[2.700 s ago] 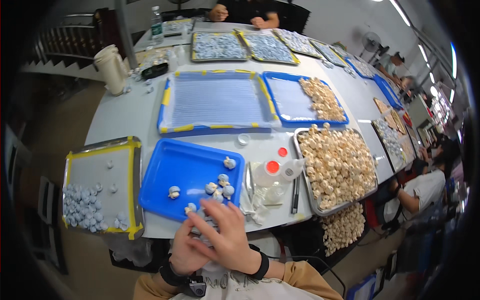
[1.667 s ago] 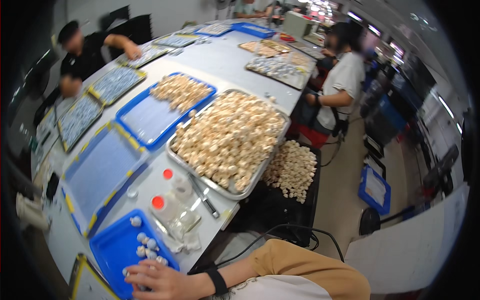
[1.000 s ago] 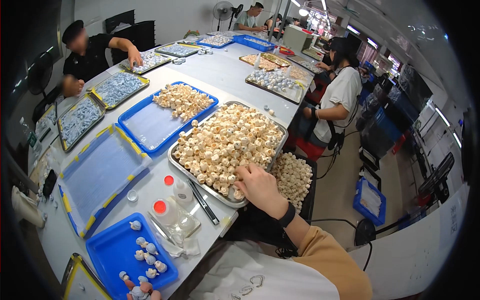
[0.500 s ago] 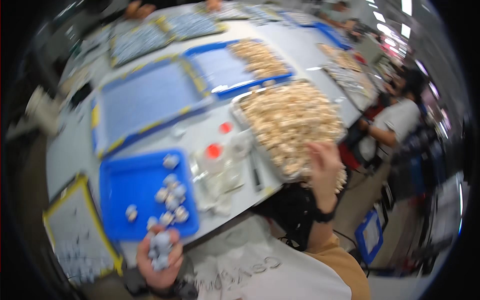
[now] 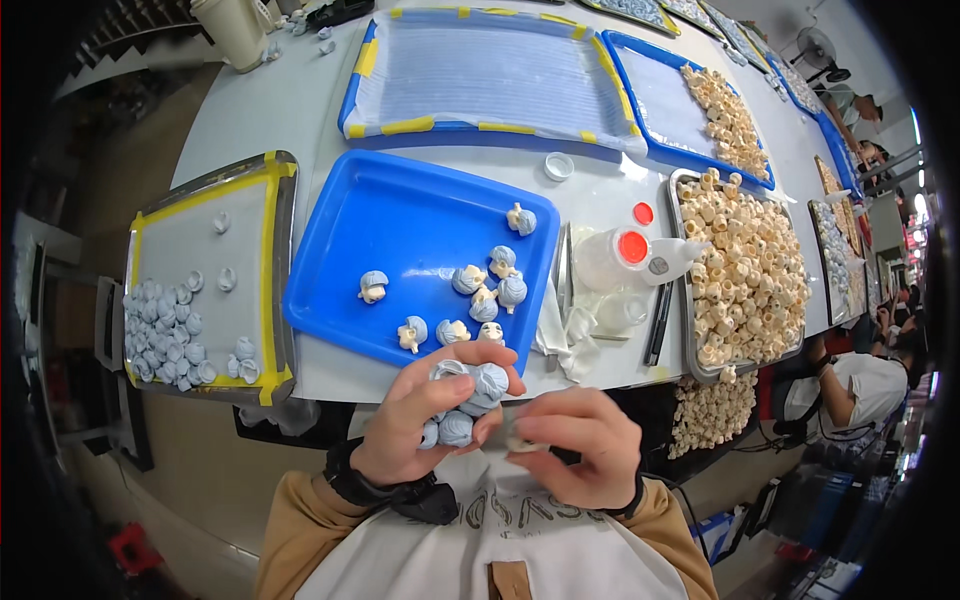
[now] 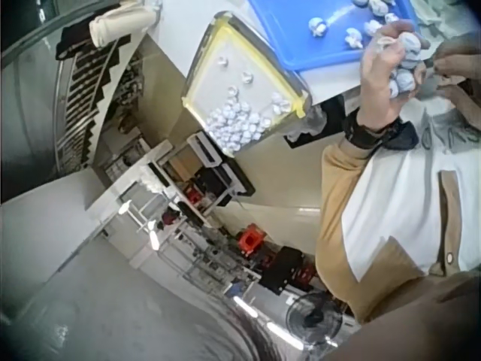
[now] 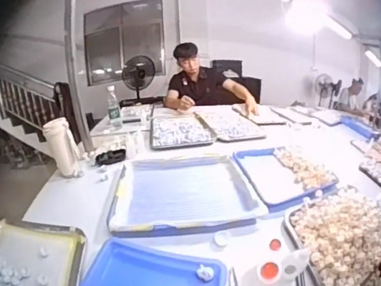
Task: The person repeatedly picks small white and beige plastic components from trays, applies a small amount of adhesive from a squeeze bottle, and joins the parts together. The assembled units are placed into a blue tray. The process is repeated continuously throughout the clip.
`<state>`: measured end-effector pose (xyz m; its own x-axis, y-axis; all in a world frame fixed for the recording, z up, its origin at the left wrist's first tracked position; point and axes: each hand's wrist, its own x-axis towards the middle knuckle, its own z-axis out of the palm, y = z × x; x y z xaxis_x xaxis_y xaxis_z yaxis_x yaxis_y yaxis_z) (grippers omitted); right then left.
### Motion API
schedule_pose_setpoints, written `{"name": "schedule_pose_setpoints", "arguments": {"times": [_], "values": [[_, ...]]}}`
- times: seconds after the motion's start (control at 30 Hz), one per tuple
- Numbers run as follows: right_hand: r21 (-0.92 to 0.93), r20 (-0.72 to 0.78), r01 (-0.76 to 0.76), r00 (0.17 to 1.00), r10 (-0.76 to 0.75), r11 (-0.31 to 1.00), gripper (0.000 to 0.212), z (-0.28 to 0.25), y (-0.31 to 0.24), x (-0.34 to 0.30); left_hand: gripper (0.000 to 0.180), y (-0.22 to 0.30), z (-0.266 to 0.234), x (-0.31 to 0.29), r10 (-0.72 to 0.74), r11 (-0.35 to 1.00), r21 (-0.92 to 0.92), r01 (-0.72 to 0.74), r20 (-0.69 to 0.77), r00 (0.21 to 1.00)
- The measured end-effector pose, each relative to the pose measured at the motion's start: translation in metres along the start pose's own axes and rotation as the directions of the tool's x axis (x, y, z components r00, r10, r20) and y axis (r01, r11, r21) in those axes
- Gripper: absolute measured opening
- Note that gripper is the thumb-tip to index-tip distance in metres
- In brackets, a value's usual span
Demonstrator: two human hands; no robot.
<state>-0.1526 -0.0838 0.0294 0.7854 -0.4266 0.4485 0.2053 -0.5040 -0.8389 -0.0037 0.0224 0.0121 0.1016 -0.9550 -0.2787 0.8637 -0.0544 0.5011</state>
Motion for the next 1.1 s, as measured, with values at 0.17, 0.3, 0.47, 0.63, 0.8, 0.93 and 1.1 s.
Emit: {"name": "schedule_pose_setpoints", "arguments": {"times": [0.17, 0.3, 0.47, 0.63, 0.8, 0.93, 1.1], "values": [[-0.096, -0.041, 0.039, 0.998, -0.043, 0.995, 0.039, 0.010, 0.010, 0.004, 0.035, -0.004, 0.013, 0.005, 0.043, 0.997, 0.072, -0.035, -0.110, 0.993], [-0.149, -0.146, 0.012, 0.989, -0.034, 0.989, 0.041, 0.007, 0.013, 0.008, 0.032, -0.005, 0.006, 0.002, 0.003, 0.995, 0.104, 0.006, -0.089, 0.996], [-0.121, -0.198, 0.046, 0.978, -0.069, 0.992, 0.041, 0.008, 0.017, 0.009, 0.032, -0.006, 0.004, 0.004, -0.019, 0.992, 0.121, 0.025, -0.049, 0.999], [-0.200, -0.256, 0.093, 0.956, -0.144, 0.975, 0.042, 0.009, 0.021, 0.009, 0.031, -0.011, -0.003, 0.003, 0.010, 0.988, 0.153, -0.004, -0.039, 0.999], [-0.285, -0.093, 0.188, 0.970, -0.223, 0.940, 0.037, 0.009, 0.019, 0.010, 0.029, -0.006, 0.004, 0.004, -0.029, 0.997, 0.072, 0.033, -0.055, 0.998], [-0.212, -0.154, 0.094, 0.980, -0.128, 0.973, 0.037, 0.006, 0.021, 0.011, 0.028, -0.005, 0.001, 0.003, -0.101, 0.986, 0.133, 0.100, 0.000, 0.995], [-0.206, -0.111, 0.007, 0.993, -0.031, 0.978, 0.042, 0.003, 0.015, 0.012, 0.028, -0.005, -0.002, 0.003, -0.126, 0.988, 0.083, 0.127, -0.021, 0.992]]}}
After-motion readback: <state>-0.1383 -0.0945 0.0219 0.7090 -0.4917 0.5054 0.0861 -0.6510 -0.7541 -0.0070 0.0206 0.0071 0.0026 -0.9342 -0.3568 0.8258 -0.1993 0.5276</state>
